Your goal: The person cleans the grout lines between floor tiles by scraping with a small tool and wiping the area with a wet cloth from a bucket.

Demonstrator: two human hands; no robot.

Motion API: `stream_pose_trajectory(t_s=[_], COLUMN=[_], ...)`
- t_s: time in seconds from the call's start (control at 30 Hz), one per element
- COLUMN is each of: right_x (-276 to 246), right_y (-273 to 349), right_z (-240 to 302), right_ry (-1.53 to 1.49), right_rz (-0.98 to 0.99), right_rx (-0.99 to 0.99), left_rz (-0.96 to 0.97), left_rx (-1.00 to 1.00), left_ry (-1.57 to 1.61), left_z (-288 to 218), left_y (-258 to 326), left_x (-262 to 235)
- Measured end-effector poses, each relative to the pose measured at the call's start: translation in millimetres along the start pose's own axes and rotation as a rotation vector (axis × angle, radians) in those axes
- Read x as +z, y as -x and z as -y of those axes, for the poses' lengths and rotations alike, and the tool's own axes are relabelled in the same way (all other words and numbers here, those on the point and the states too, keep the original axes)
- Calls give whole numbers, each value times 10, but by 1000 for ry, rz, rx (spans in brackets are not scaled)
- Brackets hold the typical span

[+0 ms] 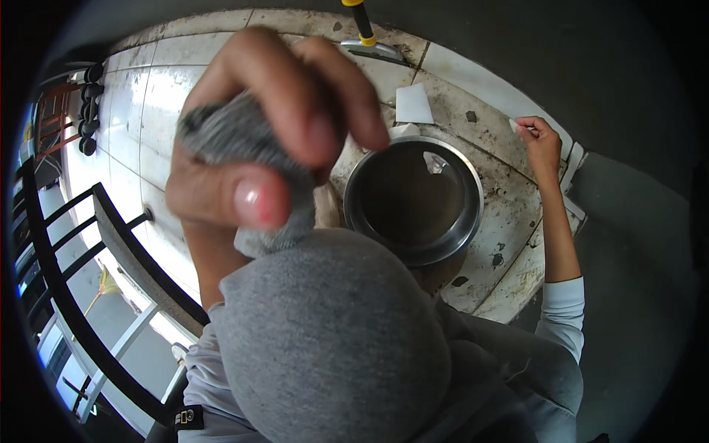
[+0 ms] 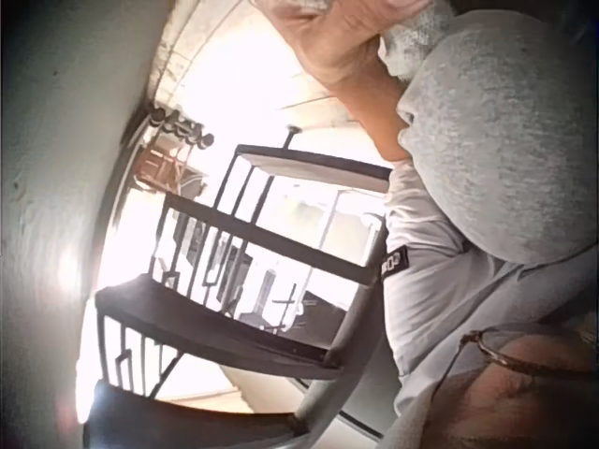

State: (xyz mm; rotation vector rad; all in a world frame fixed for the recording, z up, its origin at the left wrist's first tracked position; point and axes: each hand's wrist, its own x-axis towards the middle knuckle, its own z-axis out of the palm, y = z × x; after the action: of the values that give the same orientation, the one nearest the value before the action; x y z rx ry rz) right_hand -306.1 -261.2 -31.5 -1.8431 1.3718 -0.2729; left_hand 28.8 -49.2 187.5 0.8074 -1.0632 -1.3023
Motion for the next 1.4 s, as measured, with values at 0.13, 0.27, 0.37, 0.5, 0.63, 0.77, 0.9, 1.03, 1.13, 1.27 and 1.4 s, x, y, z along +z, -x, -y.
stream_pose_trajectory(t_s=[0.13,0.27,0.37,0.5,0.63,0.77,0.9,1.03,1.13,1.27,1.4], right_x=[-66,-58,-94,-114,-194,-243,-145,-165,-225,-171,-166], right_y=[28,-15,4,24,59,91,95,148,172,145,171], right_z=[-77,9,174,288,192,188,253,288,316,367,377], right_ry=[6,-36,39,-6,53,67,63,71,75,86,86], right_rz=[-54,-67,-69,-105,-112,-115,-93,-98,-100,-89,-83], right_rx=[23,-31,-59,-47,-20,-10,-48,-78,-33,-74,-67], left_rz=[377,709,961,1177,1033,636,503,471,459,439,412], left_rx=[142,245,146,-131,96,443,554,587,597,606,631], left_ry=[-130,-456,-335,-28,-132,-138,-86,-53,-21,-38,-41], left_z=[-235,-657,-708,-644,-590,-588,-686,-661,-586,-622,-615], left_y=[-200,-651,-812,-728,-860,-795,-716,-684,-694,-672,-689], left_x=[-1,319,474,690,542,451,608,673,645,689,723])
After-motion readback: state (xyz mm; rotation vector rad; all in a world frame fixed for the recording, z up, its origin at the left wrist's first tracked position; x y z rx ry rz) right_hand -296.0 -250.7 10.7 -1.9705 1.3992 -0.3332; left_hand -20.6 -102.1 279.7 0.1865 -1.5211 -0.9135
